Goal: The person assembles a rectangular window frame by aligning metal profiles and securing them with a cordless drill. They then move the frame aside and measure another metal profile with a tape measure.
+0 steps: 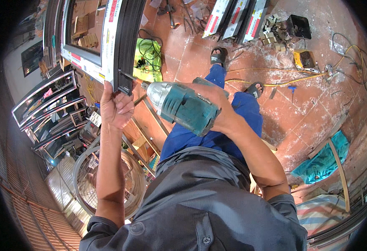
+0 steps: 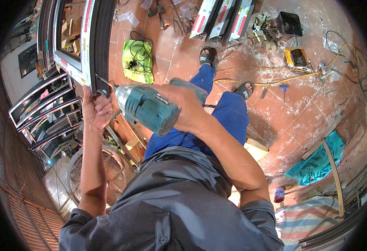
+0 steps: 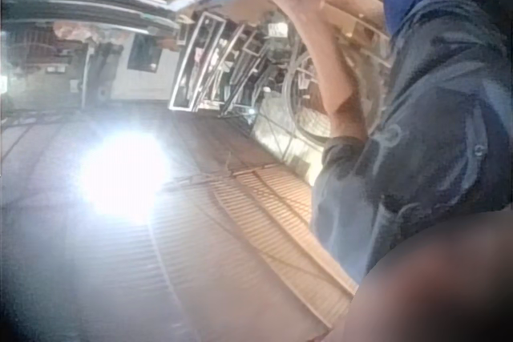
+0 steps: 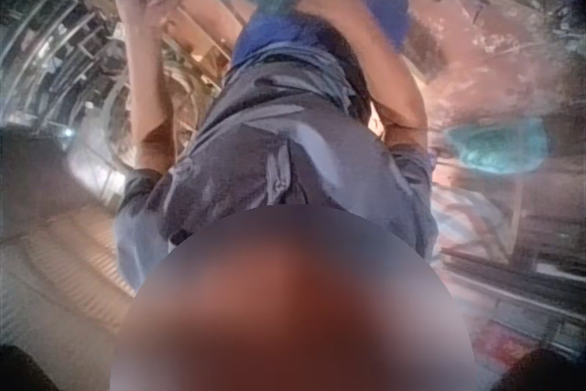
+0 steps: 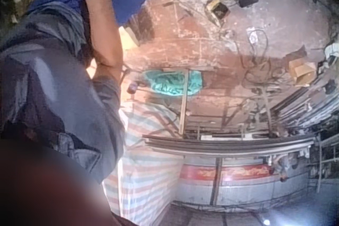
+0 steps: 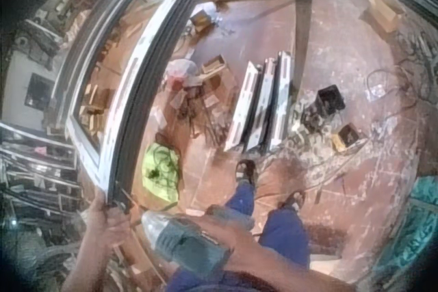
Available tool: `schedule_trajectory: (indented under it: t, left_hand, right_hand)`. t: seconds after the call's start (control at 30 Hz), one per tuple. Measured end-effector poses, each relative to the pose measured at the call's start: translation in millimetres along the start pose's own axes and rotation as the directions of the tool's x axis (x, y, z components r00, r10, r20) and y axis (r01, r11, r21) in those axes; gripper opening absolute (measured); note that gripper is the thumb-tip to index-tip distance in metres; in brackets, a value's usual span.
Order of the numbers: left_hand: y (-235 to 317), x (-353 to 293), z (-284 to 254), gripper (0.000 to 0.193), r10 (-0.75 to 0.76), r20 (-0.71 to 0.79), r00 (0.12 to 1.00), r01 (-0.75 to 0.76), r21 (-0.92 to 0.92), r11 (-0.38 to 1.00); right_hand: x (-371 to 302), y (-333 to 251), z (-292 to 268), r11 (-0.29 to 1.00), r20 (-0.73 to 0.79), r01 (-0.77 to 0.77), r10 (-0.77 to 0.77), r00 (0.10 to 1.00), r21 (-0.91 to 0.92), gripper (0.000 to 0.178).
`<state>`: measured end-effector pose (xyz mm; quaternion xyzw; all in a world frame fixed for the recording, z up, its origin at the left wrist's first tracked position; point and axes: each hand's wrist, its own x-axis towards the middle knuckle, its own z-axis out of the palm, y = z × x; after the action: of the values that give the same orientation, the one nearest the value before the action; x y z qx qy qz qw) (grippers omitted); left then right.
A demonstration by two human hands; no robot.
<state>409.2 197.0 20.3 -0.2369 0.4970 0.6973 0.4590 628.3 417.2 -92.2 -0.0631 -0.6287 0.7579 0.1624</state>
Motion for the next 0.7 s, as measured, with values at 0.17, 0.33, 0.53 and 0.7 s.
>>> schedule_trajectory:
  t: [0.17,0.33,0.53,0.7]
  left_hand:
    - [-2,-1,5,0.068,0.015,0.034,0.999,-0.016,0.015,1.000]
    - [3,-2,-11,0.074,-0.023,0.197,0.980,0.013,0.054,0.998]
    - [1,-4,11,0.075,-0.042,0.096,0.995,0.037,0.049,0.998]
    - [9,3,-14,0.069,-0.121,0.295,0.948,0.104,0.072,0.992]
  right_hand:
    - [36,6,-40,0.979,0.185,0.096,-0.062,0.981,-0.180,0.051]
    - [27,-17,-28,0.978,0.138,-0.012,0.041,0.990,-0.208,0.051]
    - [-3,1,16,0.997,0.068,-0.077,0.075,0.995,0.028,0.072]
    - [0,-8,10,0.992,0.106,-0.118,0.114,0.988,0.032,0.071]
